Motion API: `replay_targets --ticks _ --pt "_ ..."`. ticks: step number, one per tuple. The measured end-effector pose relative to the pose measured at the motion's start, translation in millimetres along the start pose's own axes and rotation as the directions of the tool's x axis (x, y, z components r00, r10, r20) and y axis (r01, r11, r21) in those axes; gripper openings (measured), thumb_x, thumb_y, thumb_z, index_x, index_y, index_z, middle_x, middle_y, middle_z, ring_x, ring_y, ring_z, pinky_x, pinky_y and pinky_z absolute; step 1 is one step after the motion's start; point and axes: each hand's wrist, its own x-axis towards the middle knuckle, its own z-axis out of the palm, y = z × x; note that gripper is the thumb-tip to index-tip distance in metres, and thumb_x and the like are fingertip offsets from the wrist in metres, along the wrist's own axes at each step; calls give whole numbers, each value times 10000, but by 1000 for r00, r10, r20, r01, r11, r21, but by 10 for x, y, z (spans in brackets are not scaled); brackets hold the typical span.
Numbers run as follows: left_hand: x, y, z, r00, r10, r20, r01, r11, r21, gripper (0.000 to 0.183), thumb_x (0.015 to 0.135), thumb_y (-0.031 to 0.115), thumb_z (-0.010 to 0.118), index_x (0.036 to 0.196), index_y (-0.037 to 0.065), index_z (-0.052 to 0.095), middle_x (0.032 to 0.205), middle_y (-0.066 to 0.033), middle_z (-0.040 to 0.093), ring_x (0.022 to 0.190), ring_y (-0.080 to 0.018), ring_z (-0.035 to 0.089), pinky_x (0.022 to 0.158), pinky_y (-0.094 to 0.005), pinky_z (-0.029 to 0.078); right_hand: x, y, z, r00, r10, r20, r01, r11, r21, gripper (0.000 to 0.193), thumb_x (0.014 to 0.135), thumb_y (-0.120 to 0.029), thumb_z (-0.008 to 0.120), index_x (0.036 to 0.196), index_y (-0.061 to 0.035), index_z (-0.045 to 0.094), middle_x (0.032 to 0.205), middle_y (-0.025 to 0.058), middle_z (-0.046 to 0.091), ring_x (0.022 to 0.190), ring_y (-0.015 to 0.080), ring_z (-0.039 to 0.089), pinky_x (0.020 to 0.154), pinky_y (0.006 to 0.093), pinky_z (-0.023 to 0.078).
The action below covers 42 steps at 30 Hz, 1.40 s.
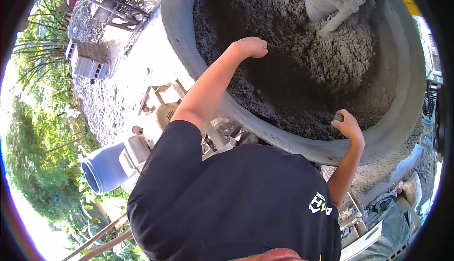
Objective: The person is mixing concrete in a mechanical mixer and using a shovel to handle the mixture.
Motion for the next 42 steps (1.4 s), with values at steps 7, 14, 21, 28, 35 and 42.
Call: replay_targets --ticks 7,14,21,28,35,42 --pt "39 -91 -35 997 78 -14 -79 997 -15 360 883 220 401 1123 42 601 1160 -171 604 1098 -347 545 940 -414 422 52 91 -38 999 -27 -21 27 1000 -3 457 695 -190 669 1109 -17 579 990 197 640 926 306 621 826 363 471" --pt "-23 -47 -162 994 107 -7 -107 994 -14 365 885 228 420 1145 38 591 1206 -161 580 1153 -326 514 980 -395 398 98 157 -24 998 -66 -5 66 998 21 441 698 -204 684 1084 -16 583 967 198 637 909 306 620 799 369 476" --pt "-170 -162 -310 531 -59 -845 183 982 47 613 741 253 586 1321 114 444 1468 -154 158 1335 -470 120 1034 -607 228 11 35 -83 1000 11 8 -11 1000 29 419 700 -209 693 1053 -9 590 991 189 637 943 308 613 815 368 476" --pt "-267 -191 -513 198 -178 -964 264 957 -122 705 717 252 637 1349 123 353 1460 -232 125 1308 -538 125 1024 -647 205 24 149 -46 999 38 0 -38 999 4 482 681 -222 699 1115 -41 591 1033 172 632 987 307 601 849 362 470" --pt "-299 -442 -731 156 -629 -761 -172 742 -648 628 749 252 650 1311 65 443 1464 -267 89 1317 -448 210 1044 -479 270 42 171 -58 999 -28 28 28 1000 9 480 686 -244 711 1100 -35 589 1081 164 617 1043 305 571 872 369 456" --pt "-442 -424 -835 176 -733 -657 -353 576 -737 516 787 222 607 1253 24 503 1462 -221 108 1318 -379 231 1009 -426 323 50 153 -53 1000 -21 4 21 1000 7 492 695 -237 708 1126 -36 584 1092 169 618 1049 313 573 882 370 456"
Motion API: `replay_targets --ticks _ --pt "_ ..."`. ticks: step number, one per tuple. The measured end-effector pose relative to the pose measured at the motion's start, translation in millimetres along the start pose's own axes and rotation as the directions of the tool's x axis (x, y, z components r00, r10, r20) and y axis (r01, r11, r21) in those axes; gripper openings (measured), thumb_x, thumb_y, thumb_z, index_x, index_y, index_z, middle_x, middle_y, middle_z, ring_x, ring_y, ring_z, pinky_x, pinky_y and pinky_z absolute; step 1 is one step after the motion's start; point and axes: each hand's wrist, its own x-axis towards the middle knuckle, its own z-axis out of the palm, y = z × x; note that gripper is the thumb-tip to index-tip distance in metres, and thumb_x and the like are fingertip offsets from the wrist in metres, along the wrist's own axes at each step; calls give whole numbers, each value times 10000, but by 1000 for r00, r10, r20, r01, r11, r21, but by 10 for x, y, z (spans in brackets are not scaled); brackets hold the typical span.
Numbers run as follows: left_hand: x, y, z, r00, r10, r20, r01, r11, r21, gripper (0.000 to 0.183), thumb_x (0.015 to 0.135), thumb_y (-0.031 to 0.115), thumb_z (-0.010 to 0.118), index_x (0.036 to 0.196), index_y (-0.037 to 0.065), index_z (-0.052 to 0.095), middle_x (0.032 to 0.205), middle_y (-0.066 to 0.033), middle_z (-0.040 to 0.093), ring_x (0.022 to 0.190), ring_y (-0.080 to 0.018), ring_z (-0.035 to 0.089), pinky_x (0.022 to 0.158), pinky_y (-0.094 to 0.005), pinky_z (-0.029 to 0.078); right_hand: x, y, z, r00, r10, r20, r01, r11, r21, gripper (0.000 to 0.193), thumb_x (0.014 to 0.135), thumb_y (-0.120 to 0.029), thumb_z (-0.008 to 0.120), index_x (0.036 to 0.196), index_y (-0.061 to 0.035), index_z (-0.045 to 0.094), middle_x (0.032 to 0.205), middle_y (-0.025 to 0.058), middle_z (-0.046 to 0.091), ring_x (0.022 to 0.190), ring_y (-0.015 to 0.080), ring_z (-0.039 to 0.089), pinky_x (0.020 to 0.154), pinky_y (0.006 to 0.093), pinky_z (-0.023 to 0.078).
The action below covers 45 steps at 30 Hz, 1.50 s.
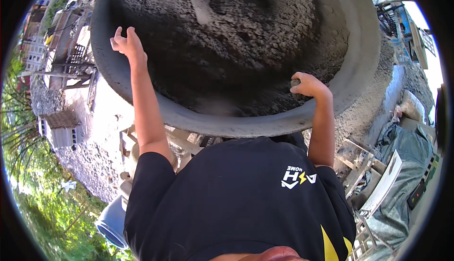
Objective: The person is mixing concrete in a mechanical mixer and using a shovel to handle the mixture.
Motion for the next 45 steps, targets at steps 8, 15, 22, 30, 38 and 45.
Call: replay_targets --ticks 8,15,22,30,38,45 --pt "299 -366 14 903 386 -189 -409 907 -103 268 776 5 514 1017 -71 602 743 -6 523 604 -59 430 523 -205 343 46 156 76 991 -131 -22 131 991 -4 503 661 -220 732 1102 -27 587 1019 204 633 976 330 605 844 379 473" --pt "112 -129 -127 930 288 -229 -334 923 -193 296 841 148 494 1057 -32 586 1293 -220 412 1238 -297 386 1005 -377 322 -16 -23 -2 998 20 55 -19 1000 -16 505 675 -194 708 1133 -31 573 1028 191 631 966 313 607 841 375 471" --pt "302 -236 -285 928 256 -273 -339 882 -326 240 873 98 490 1044 -43 584 1241 -164 506 936 -158 502 793 -258 401 -16 -86 18 999 10 36 -9 999 -36 511 674 -193 706 1141 -36 571 1061 176 626 995 311 597 853 371 466" --pt "221 -40 -633 996 39 -83 -69 916 -395 288 887 199 498 1075 21 625 1117 -111 602 1022 -161 524 830 -240 381 -63 -241 59 974 -131 -184 132 991 -9 465 708 -176 704 1129 -35 566 966 192 649 902 309 634 808 360 482" --pt "184 -107 -809 978 190 81 -167 960 -226 268 927 174 475 1083 8 617 1051 -70 594 923 -140 530 819 -268 410 62 -488 12 698 -135 -703 272 959 86 471 815 -194 675 1235 -42 526 1073 157 628 965 264 606 866 351 456" --pt "-76 -388 -681 977 195 90 -185 977 -108 332 899 249 456 1042 13 640 936 -124 649 919 -203 589 845 -298 430 40 -486 10 631 -149 -761 310 948 72 483 814 -205 684 1238 -37 526 1124 155 607 995 259 592 872 361 457"
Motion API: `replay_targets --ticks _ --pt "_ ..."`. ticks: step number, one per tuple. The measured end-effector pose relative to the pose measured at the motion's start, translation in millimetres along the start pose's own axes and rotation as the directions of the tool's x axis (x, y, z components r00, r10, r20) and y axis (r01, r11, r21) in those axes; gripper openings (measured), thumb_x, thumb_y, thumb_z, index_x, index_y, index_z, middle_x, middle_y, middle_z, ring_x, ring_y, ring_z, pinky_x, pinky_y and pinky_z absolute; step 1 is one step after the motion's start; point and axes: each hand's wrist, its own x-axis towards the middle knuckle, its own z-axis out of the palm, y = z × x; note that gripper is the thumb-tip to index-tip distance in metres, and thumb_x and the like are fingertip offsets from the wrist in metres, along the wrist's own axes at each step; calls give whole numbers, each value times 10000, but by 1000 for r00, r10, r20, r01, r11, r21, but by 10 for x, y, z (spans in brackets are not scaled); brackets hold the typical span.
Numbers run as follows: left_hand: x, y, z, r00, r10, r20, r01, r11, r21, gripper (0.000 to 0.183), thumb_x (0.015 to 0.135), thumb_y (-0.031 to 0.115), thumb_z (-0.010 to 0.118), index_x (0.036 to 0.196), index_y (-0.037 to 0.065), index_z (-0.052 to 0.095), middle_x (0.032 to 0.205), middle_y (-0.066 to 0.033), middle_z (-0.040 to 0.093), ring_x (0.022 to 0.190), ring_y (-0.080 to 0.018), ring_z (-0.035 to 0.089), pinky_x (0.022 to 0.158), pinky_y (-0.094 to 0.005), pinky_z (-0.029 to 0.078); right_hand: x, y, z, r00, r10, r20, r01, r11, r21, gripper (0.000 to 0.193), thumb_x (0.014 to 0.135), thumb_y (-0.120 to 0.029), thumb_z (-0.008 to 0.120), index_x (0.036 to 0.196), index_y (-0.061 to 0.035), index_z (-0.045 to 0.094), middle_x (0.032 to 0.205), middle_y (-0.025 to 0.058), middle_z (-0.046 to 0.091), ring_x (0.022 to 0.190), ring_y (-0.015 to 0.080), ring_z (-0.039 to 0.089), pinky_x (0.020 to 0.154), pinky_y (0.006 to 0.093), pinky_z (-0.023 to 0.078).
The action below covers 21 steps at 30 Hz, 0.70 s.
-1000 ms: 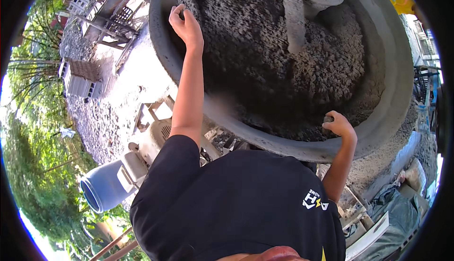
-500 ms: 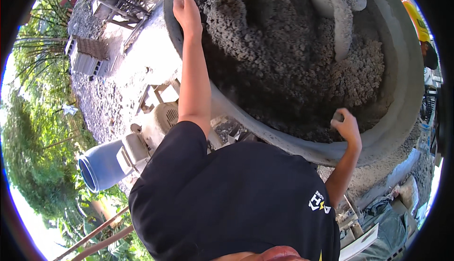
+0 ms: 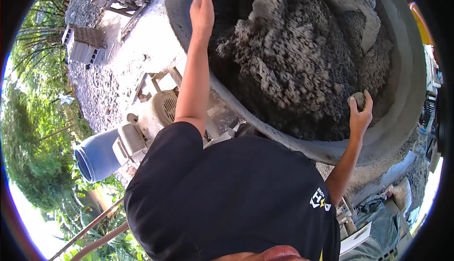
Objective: The person is mixing concrete in a mechanical mixer and using a shovel to handle the mixture.
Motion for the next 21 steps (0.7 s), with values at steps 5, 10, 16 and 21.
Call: replay_targets --ticks 5,10,16,21 --pt "-122 82 105 999 34 32 -37 995 94 313 874 244 496 1033 16 641 896 -132 655 886 -235 616 833 -304 453 -12 57 -41 995 36 -93 -31 998 57 482 847 -243 666 1258 -36 522 1197 133 583 1060 249 572 925 358 433" --pt "-177 -111 127 935 -68 348 -82 914 398 347 865 240 525 1141 43 598 968 -113 670 925 -219 631 826 -312 463 33 114 -93 983 39 -180 -34 999 30 490 845 -266 676 1251 -32 530 1201 132 581 1062 250 570 916 355 438" --pt "-251 -106 150 294 -610 736 -217 707 673 423 890 240 423 1262 68 530 1281 -148 536 1220 -284 471 1035 -346 354 110 268 -159 937 36 -348 -51 998 -34 506 843 -293 670 1242 -17 521 1203 171 572 1075 295 564 892 384 449" --pt "-254 -106 130 467 -500 729 -121 781 613 415 891 231 414 1258 75 532 1237 -134 568 1177 -271 505 1003 -342 377 141 393 -252 970 85 -227 -119 983 -140 497 835 -275 651 1249 -41 507 1209 218 553 1105 358 536 927 393 419"
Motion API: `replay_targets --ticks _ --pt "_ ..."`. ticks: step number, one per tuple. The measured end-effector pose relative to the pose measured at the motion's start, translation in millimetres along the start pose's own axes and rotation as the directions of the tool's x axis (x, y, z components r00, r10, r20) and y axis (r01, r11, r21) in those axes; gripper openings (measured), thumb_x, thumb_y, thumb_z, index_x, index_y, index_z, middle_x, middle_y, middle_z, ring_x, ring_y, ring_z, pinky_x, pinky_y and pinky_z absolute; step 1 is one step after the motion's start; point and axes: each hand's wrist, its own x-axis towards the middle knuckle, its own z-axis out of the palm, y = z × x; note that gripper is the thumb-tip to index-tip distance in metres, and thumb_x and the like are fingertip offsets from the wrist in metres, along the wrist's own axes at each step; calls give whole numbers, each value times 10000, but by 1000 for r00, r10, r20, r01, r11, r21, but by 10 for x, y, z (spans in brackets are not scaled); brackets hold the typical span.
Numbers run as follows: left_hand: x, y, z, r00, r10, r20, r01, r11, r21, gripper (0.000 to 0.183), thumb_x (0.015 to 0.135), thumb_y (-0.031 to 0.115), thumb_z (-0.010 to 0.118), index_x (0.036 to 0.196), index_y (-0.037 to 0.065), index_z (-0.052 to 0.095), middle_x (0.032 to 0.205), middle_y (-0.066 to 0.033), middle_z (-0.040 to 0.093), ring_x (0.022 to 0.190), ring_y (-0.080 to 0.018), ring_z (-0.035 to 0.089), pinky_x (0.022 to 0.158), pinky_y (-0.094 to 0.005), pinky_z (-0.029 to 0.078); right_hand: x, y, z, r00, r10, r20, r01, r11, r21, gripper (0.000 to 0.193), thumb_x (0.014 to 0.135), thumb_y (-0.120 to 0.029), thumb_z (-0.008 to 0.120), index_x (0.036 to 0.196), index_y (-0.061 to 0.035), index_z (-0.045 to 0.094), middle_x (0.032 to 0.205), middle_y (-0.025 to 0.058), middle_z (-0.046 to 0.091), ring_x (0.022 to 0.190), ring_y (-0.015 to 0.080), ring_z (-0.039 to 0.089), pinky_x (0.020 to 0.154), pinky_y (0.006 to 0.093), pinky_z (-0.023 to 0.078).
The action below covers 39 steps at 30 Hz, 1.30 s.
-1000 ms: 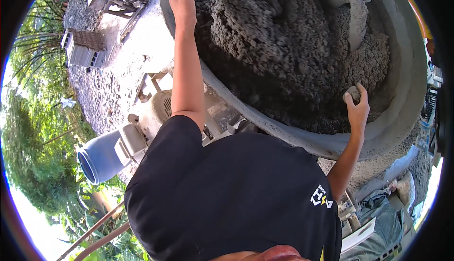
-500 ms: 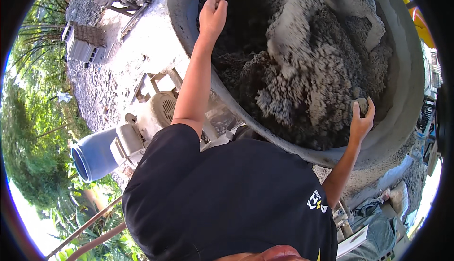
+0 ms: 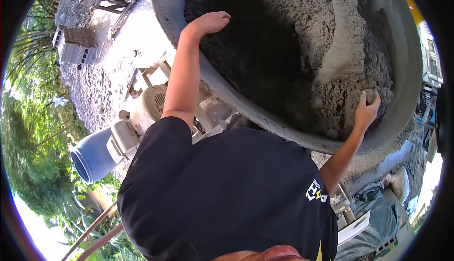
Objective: The person is mixing concrete in a mechanical mixer and using a shovel to handle the mixture.
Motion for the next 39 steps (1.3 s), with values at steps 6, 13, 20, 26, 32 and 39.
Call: replay_targets --ticks 6,13,20,26,32,39 --pt "10 -29 5 995 -80 66 79 997 19 424 886 230 414 1273 92 520 1221 -117 577 1171 -268 506 998 -338 376 -154 123 14 709 84 700 -4 993 -115 458 770 -224 663 1172 -45 537 1038 225 623 978 352 604 856 379 457" --pt "-59 25 6 998 -66 21 66 997 31 444 881 238 404 1291 104 506 1258 -89 555 1184 -268 496 1009 -346 366 -267 -159 45 517 98 851 -34 995 -94 415 762 -204 654 1139 -56 563 1019 204 630 978 314 609 852 365 458" --pt "258 109 287 966 52 254 -134 939 316 410 884 263 436 1207 48 567 1217 -137 582 1160 -285 520 977 -364 399 -223 -15 44 564 156 811 9 981 -194 416 769 -216 642 1141 -51 557 1038 208 628 990 337 602 857 378 457" --pt "454 597 1092 702 108 704 -525 746 409 418 855 247 478 1222 63 557 1284 -179 501 1116 -339 535 936 -422 426 -241 -57 46 561 84 824 27 992 -120 427 767 -211 643 1150 -46 554 1048 216 626 997 351 597 862 384 459" --pt "999 591 2022 723 -170 670 -424 656 624 547 832 274 476 1354 114 438 1481 -257 169 1210 -403 452 987 -451 392 -253 -60 35 585 104 805 28 989 -148 439 763 -215 646 1157 -48 550 1048 226 625 998 359 594 862 394 462" --pt "1053 257 2723 769 -144 622 -299 780 550 666 782 434 491 1312 32 479 1386 -323 299 1276 -460 347 1062 -455 318 -251 -41 19 593 133 794 14 984 -176 425 754 -210 646 1126 -29 549 988 224 638 954 365 605 834 403 470"
